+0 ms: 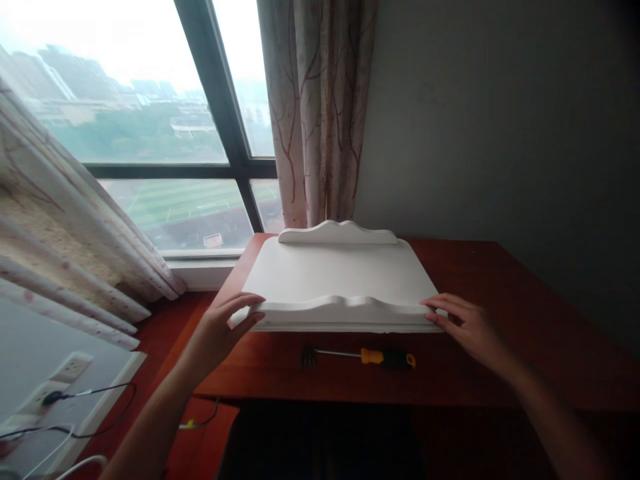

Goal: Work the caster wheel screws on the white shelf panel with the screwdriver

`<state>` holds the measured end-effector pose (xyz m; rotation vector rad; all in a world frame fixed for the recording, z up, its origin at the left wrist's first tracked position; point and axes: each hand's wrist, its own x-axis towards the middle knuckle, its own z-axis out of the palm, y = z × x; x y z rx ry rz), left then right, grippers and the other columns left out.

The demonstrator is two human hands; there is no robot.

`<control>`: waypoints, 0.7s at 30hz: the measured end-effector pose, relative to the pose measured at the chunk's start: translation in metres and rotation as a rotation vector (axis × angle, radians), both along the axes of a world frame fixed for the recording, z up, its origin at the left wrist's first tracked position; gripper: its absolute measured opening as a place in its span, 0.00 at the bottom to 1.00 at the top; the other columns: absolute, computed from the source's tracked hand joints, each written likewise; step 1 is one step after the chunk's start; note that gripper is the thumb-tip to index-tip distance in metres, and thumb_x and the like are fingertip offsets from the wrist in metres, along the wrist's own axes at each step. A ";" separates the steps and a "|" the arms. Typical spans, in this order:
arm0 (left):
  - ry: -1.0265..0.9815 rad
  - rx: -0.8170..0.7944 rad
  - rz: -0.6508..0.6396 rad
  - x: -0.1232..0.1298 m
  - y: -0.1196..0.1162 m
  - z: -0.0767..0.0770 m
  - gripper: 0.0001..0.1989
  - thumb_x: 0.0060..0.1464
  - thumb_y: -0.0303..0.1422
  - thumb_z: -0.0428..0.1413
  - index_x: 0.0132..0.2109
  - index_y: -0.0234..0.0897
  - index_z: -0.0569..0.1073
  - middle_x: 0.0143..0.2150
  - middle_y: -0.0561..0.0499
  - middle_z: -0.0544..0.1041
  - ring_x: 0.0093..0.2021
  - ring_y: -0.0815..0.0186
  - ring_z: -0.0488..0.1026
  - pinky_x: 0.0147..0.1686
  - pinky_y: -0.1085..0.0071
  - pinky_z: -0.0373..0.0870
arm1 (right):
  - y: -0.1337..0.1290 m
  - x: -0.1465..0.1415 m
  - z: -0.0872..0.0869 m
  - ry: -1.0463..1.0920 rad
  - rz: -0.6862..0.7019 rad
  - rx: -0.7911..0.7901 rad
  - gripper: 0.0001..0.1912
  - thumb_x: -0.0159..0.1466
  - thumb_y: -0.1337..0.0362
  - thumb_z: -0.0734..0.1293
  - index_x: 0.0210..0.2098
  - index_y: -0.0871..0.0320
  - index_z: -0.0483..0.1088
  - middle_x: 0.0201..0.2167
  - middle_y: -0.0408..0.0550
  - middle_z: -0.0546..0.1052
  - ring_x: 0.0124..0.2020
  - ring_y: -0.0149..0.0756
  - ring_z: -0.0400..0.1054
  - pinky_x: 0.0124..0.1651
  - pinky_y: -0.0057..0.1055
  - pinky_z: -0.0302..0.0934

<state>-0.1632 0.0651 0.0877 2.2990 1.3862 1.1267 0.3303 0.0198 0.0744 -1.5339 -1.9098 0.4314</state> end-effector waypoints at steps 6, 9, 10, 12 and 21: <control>0.013 0.008 0.033 0.000 -0.002 -0.001 0.13 0.60 0.44 0.60 0.44 0.41 0.80 0.43 0.48 0.84 0.43 0.59 0.81 0.46 0.67 0.76 | 0.000 -0.004 0.000 0.022 -0.006 0.015 0.20 0.67 0.45 0.65 0.43 0.51 0.81 0.46 0.50 0.81 0.48 0.44 0.76 0.45 0.34 0.72; 0.012 0.000 0.040 0.000 -0.001 -0.002 0.14 0.59 0.45 0.60 0.44 0.41 0.81 0.43 0.48 0.84 0.44 0.58 0.82 0.46 0.66 0.76 | 0.000 -0.006 -0.002 0.033 -0.006 0.028 0.20 0.67 0.44 0.65 0.43 0.51 0.81 0.45 0.51 0.81 0.47 0.43 0.77 0.45 0.34 0.71; 0.012 -0.005 0.044 0.000 -0.001 -0.003 0.14 0.59 0.45 0.60 0.44 0.41 0.81 0.43 0.48 0.84 0.44 0.58 0.81 0.46 0.66 0.76 | 0.000 -0.006 -0.003 0.035 -0.008 0.034 0.20 0.67 0.44 0.65 0.43 0.51 0.81 0.45 0.50 0.81 0.47 0.43 0.77 0.46 0.34 0.71; 0.008 -0.018 0.059 0.000 -0.001 -0.006 0.14 0.59 0.45 0.60 0.44 0.41 0.81 0.43 0.48 0.84 0.42 0.59 0.81 0.44 0.66 0.77 | 0.001 -0.007 -0.005 0.038 -0.016 0.050 0.20 0.68 0.45 0.65 0.44 0.52 0.81 0.45 0.50 0.81 0.46 0.42 0.77 0.47 0.34 0.71; -0.012 -0.030 0.049 -0.002 -0.001 -0.016 0.13 0.60 0.43 0.60 0.45 0.42 0.81 0.42 0.49 0.84 0.38 0.62 0.80 0.42 0.68 0.77 | 0.002 -0.005 -0.016 0.040 -0.026 0.105 0.19 0.69 0.47 0.65 0.45 0.52 0.80 0.45 0.50 0.81 0.47 0.41 0.76 0.50 0.34 0.70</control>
